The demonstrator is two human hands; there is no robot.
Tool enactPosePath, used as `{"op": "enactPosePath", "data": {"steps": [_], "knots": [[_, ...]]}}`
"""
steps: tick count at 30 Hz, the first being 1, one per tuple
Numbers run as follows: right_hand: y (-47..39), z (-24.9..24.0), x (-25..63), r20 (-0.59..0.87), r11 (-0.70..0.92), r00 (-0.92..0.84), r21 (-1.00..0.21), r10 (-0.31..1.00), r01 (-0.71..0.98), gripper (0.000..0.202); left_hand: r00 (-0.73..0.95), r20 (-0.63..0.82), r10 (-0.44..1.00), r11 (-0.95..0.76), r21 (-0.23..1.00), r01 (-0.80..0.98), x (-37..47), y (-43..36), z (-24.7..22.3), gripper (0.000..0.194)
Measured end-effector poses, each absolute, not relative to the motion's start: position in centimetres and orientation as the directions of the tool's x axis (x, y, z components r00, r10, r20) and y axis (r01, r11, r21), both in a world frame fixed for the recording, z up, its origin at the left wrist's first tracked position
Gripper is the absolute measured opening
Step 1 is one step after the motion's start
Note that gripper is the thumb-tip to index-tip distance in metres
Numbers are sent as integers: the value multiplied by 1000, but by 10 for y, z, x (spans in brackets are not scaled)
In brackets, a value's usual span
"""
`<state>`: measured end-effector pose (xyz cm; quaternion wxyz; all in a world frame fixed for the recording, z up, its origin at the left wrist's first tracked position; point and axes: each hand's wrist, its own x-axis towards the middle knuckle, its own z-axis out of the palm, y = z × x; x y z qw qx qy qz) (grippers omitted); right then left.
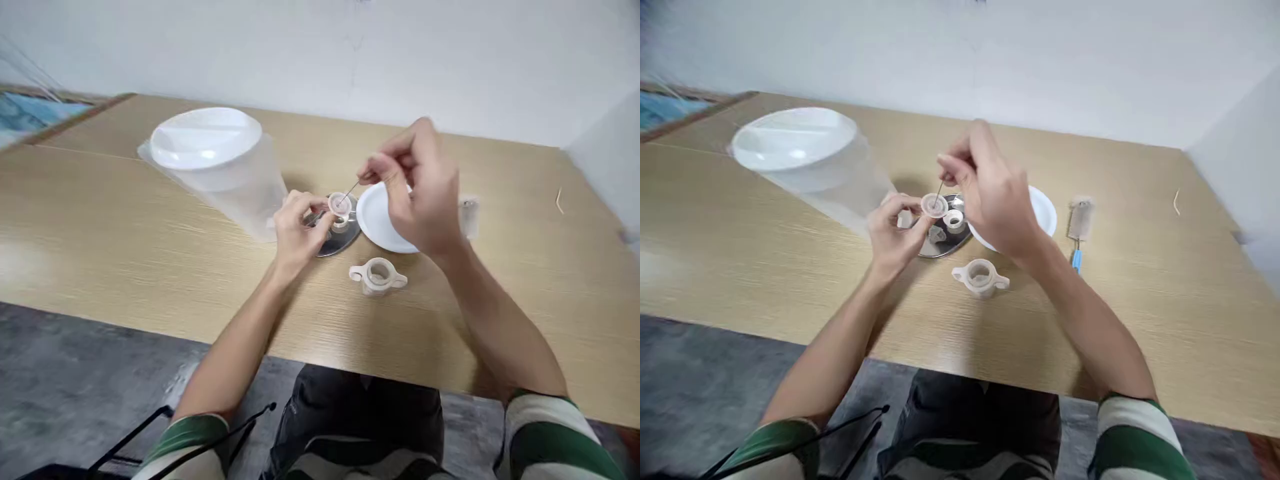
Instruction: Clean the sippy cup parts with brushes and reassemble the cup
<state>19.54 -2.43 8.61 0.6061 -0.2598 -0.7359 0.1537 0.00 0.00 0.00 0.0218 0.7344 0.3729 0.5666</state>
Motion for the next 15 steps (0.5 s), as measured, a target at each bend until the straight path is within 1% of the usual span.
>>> {"op": "enactPosePath", "data": {"steps": [2, 5, 6, 7, 9, 11, 15], "knots": [[-28, 98, 203, 863, 859, -73, -482, 500, 174, 15, 94, 825, 557, -729, 432, 531, 0, 2, -3, 12], [-38, 116, 215, 883, 862, 55, -467, 466, 197, 12, 94, 833, 546, -731, 419, 539, -1, 6, -7, 11], [-42, 122, 218, 877, 847, 121, -481, 465, 228, 10, 89, 833, 546, -730, 421, 539, -2, 8, -8, 12], [-46, 127, 220, 850, 807, 179, -527, 495, 267, 10, 82, 832, 549, -728, 427, 537, -3, 9, -9, 14], [-52, 133, 222, 820, 762, 256, -571, 512, 305, 10, 60, 832, 551, -727, 444, 524, -4, 9, -9, 16], [-54, 134, 221, 825, 765, 246, -564, 508, 310, 11, 40, 836, 547, -731, 454, 509, -4, 8, -8, 17], [-48, 126, 216, 878, 827, 106, -477, 468, 298, 17, 26, 845, 534, -741, 453, 495, -1, 3, -5, 19]]}}
